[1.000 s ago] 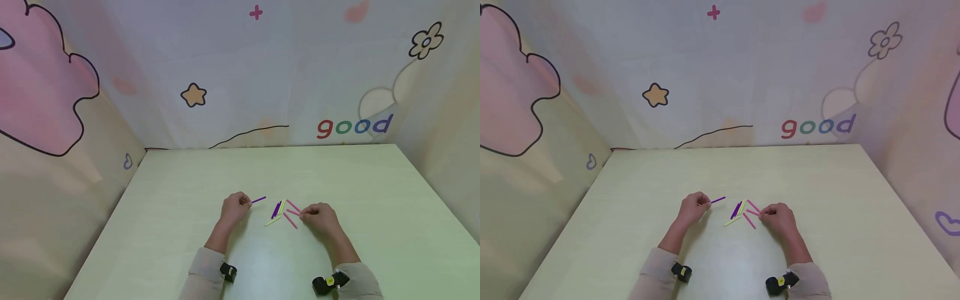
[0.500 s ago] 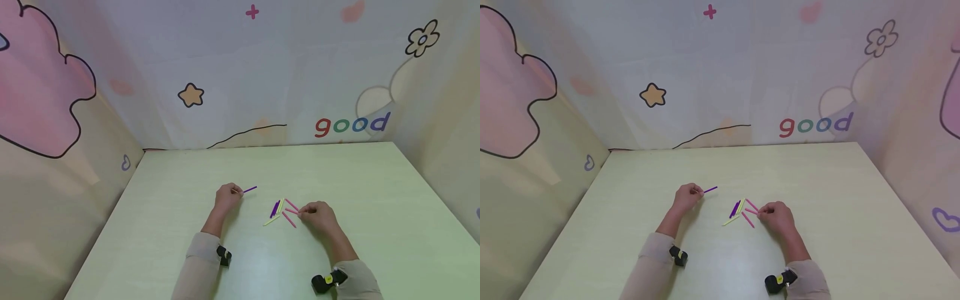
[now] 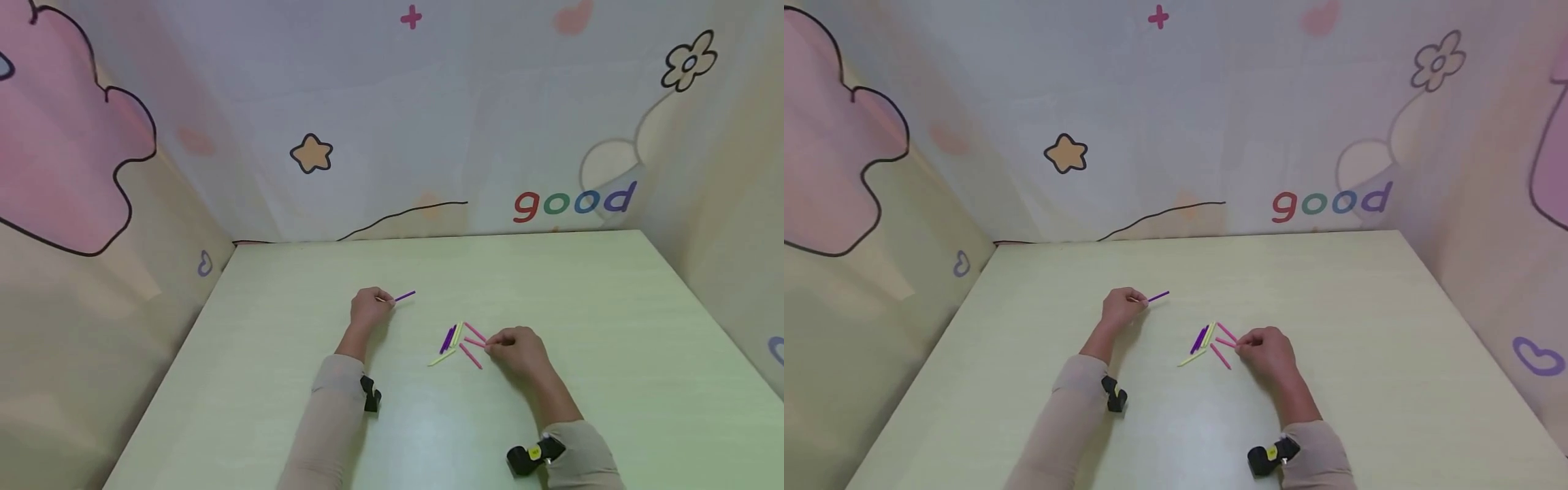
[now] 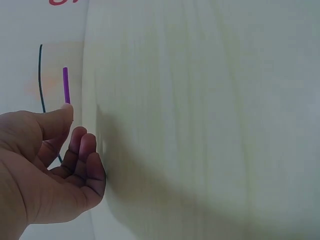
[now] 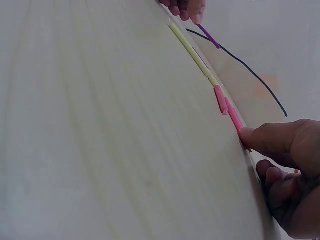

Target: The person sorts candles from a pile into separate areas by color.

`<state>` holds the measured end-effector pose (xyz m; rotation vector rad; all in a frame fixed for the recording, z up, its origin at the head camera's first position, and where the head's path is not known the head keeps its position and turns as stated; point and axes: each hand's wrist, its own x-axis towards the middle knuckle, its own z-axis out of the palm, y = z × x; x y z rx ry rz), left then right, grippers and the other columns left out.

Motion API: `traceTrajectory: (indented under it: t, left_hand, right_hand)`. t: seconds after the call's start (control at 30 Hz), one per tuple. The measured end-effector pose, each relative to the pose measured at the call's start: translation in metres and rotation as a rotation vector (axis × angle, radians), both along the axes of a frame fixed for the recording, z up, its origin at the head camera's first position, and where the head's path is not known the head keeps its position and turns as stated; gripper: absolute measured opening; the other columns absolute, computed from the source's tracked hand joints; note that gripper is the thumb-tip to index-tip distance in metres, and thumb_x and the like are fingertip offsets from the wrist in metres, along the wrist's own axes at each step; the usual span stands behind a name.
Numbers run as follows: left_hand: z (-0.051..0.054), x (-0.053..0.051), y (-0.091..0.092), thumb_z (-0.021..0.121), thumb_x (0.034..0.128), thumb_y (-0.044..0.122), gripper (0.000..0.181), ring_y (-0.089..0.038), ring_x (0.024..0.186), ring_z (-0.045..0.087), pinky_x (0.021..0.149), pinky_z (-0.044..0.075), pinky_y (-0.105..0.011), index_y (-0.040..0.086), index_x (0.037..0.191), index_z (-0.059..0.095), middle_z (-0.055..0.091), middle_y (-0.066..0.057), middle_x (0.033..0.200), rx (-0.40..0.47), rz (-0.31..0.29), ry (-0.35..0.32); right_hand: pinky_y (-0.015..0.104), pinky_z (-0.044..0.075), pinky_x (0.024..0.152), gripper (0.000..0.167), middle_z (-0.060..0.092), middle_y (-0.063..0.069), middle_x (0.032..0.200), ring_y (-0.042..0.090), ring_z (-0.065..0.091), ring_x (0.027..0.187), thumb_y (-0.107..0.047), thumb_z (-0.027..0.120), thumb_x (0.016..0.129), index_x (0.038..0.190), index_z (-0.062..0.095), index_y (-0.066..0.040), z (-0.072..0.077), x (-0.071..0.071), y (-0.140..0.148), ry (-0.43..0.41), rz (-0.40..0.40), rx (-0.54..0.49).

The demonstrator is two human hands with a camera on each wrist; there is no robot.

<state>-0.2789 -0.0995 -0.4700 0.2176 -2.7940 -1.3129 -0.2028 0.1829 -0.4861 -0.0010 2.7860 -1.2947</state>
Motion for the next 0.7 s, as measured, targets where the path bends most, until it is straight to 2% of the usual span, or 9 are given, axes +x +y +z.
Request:
traceTrajectory:
  t: [0.13,0.37,0.53,0.7]
  left_hand:
    - [0.000,-0.007,0.016,0.070,0.0821,0.013,0.007,-0.023,0.080,0.057,0.071,0.042,-0.033,0.006,0.082,0.070,0.063,-0.004,0.079,0.002,-0.016,0.017]
    - [-0.003,-0.014,0.035,0.068,0.0836,0.016,0.006,-0.020,0.082,0.055,0.072,0.042,-0.033,0.011,0.082,0.070,0.062,-0.001,0.083,0.016,0.005,-0.029]
    - [-0.004,-0.015,0.045,0.066,0.0832,0.016,0.005,-0.020,0.086,0.058,0.072,0.045,-0.035,0.014,0.080,0.070,0.064,0.001,0.087,0.031,0.074,-0.045]
    - [-0.001,-0.016,0.057,0.066,0.0842,0.023,0.006,-0.019,0.085,0.058,0.074,0.041,-0.040,0.020,0.081,0.070,0.063,0.005,0.087,-0.043,0.120,-0.092]
  right_hand:
    - [0.034,0.038,0.068,0.009,0.058,0.004,0.079,0.022,0.049,0.078,-0.011,0.071,0.081,0.084,0.072,-0.003,0.003,0.000,0.003,0.017,0.012,0.008]
    - [0.033,0.038,0.066,0.007,0.059,0.002,0.076,0.021,0.049,0.075,-0.010,0.071,0.081,0.084,0.072,-0.004,0.001,-0.001,0.002,0.031,0.017,0.014]
    - [0.034,0.038,0.067,0.008,0.059,0.004,0.079,0.022,0.049,0.077,-0.011,0.070,0.081,0.084,0.072,-0.004,0.000,-0.001,0.003,0.015,0.007,-0.004]
    - [0.034,0.037,0.069,0.008,0.057,0.004,0.079,0.023,0.048,0.079,-0.011,0.071,0.081,0.085,0.072,-0.004,0.000,-0.001,0.001,0.013,0.008,0.002]
